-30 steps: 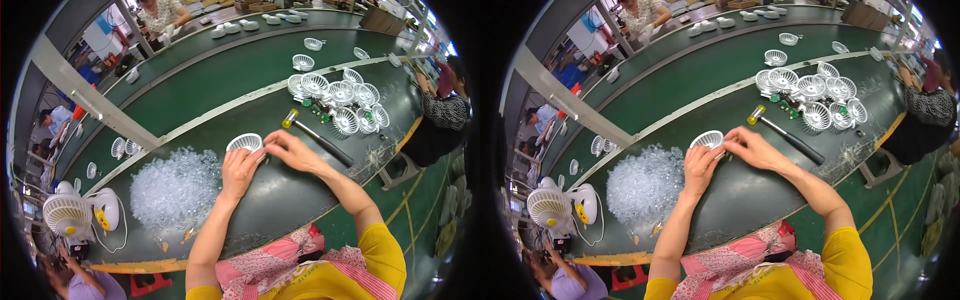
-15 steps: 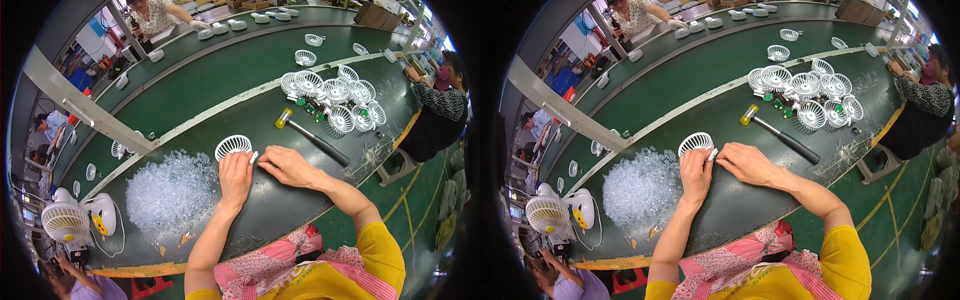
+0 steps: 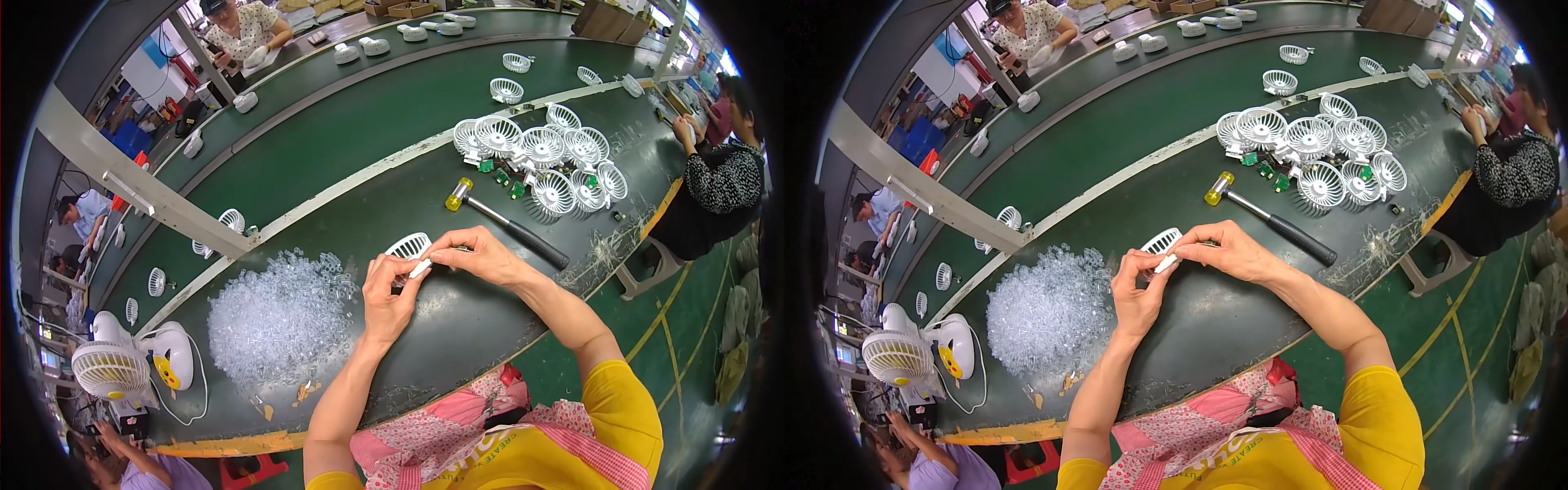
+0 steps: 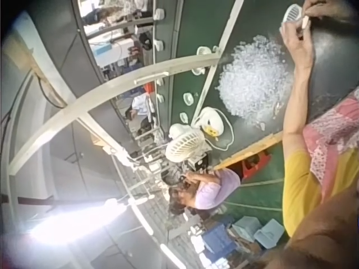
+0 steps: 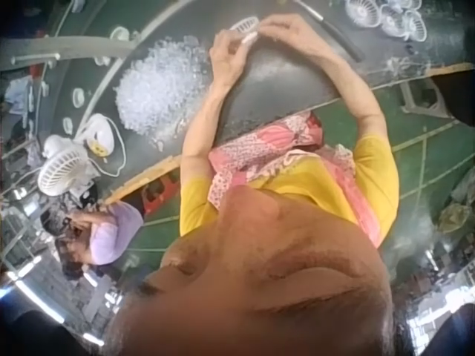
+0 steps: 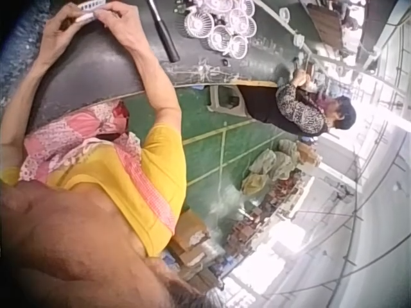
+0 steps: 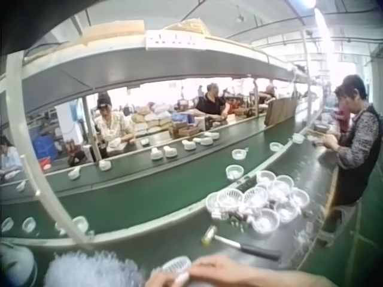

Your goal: The person assembles mini fan components by retrieving grilles from a conveyor, inserting small circuit boards into each grille, securing the parts by hand and with a mallet, and stacking the assembled fan grilles on the workstation.

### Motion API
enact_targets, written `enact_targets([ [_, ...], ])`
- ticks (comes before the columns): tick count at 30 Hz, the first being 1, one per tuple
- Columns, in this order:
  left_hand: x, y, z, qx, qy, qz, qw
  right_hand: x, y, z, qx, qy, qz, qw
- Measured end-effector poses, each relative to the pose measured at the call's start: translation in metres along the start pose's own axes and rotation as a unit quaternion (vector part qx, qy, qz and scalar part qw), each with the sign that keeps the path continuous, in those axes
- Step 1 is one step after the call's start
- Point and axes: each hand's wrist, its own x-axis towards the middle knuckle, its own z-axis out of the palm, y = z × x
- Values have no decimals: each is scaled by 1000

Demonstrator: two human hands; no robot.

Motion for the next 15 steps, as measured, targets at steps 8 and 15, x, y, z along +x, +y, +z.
enact_targets([
  [8,11,11,-5,-316,-72,-293,900,2,3,6,-39,106,-133,985],
  [15,-23,3,12,309,-110,96,940,17,41,-10,-449,165,-161,863],
])
